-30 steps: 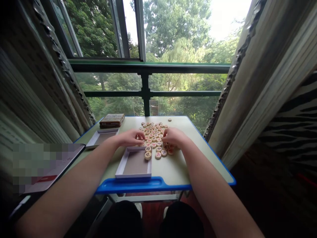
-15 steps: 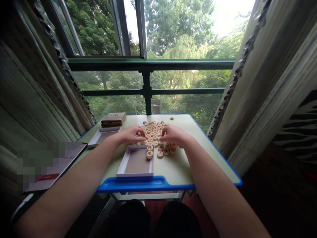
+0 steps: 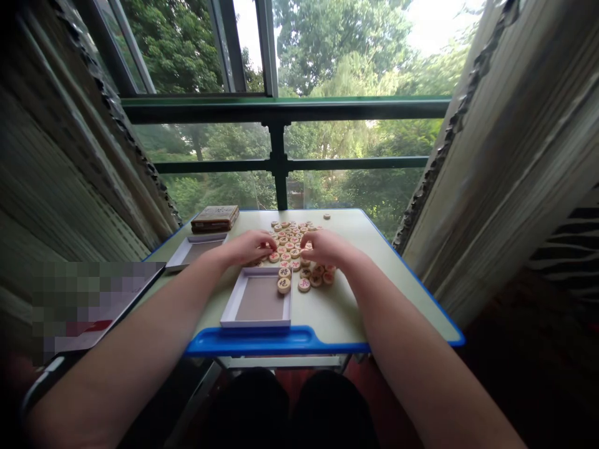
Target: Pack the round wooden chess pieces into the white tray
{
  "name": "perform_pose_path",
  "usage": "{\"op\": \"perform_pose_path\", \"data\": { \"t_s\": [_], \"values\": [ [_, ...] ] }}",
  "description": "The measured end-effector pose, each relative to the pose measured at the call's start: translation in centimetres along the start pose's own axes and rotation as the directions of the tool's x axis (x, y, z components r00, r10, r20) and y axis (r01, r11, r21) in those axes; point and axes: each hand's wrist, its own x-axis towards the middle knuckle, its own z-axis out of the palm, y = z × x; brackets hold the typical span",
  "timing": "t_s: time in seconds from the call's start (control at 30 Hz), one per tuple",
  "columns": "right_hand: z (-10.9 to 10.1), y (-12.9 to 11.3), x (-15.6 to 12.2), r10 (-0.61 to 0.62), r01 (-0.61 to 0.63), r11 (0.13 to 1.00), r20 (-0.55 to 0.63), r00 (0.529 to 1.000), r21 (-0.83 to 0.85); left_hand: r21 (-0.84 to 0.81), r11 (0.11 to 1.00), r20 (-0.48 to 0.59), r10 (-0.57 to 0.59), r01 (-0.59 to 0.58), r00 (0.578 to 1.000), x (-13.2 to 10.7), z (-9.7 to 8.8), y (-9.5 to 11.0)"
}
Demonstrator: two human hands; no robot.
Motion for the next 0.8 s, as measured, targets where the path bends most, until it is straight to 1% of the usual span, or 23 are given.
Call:
{"op": "perform_pose_path", "data": {
  "t_s": [0.1,0.17,0.23,0.33,0.4,0.47,0.57,0.63,0.7,0.73,0.8],
  "values": [
    [0.4,-0.4,0.0,-0.038,0.038,0.999,-0.019,0.999,0.011,-0.073,0.997,0.021,-0.03,0.031,0.999,0.0,0.1,0.0],
    [0.5,-0.4,0.1,-0.01,0.011,1.0,-0.012,1.0,0.012,-0.089,0.994,0.01,-0.067,0.068,0.998,0.1,0.2,0.1],
    [0.6,-0.2,0.2,0.035,-0.035,0.999,-0.044,0.998,0.008,-0.08,0.994,-0.012,-0.075,0.074,0.997,0.1,0.4,0.0],
    [0.8,-0.2,0.3,0.055,-0.055,0.998,-0.104,0.993,-0.001,-0.025,0.999,-0.033,-0.023,0.022,0.999,0.3,0.6,-0.2],
    [1.1,-0.3,0.4,0.029,-0.03,0.999,-0.101,0.994,-0.016,0.03,0.999,-0.046,0.018,-0.016,0.999,0.4,0.7,-0.4],
    [1.3,-0.5,0.4,0.009,-0.012,1.0,-0.103,0.995,-0.027,0.072,0.997,-0.061,0.026,-0.022,0.998,0.3,0.7,-0.5],
    [1.5,-0.5,0.6,0.011,-0.016,1.0,-0.175,0.985,-0.026,0.101,0.994,-0.109,-0.029,0.04,0.994,0.1,0.6,-0.2],
    [1.7,-0.2,0.9,-0.006,0.002,1.0,-0.258,0.966,-0.018,0.12,0.987,-0.185,-0.083,0.106,0.979,0.0,0.5,0.1],
    [2.0,0.3,1.1,-0.049,0.037,0.998,-0.322,0.945,-0.042,0.135,0.98,-0.249,-0.112,0.149,0.962,0.0,0.3,0.2],
    [2.1,0.5,1.3,-0.075,0.056,0.996,-0.331,0.941,-0.067,0.142,0.977,-0.263,-0.117,0.158,0.958,0.1,0.3,0.3],
    [2.5,0.8,1.4,-0.116,0.086,0.99,-0.299,0.947,-0.113,0.149,0.974,-0.275,-0.128,0.173,0.953,0.2,0.1,0.1]
  ]
}}
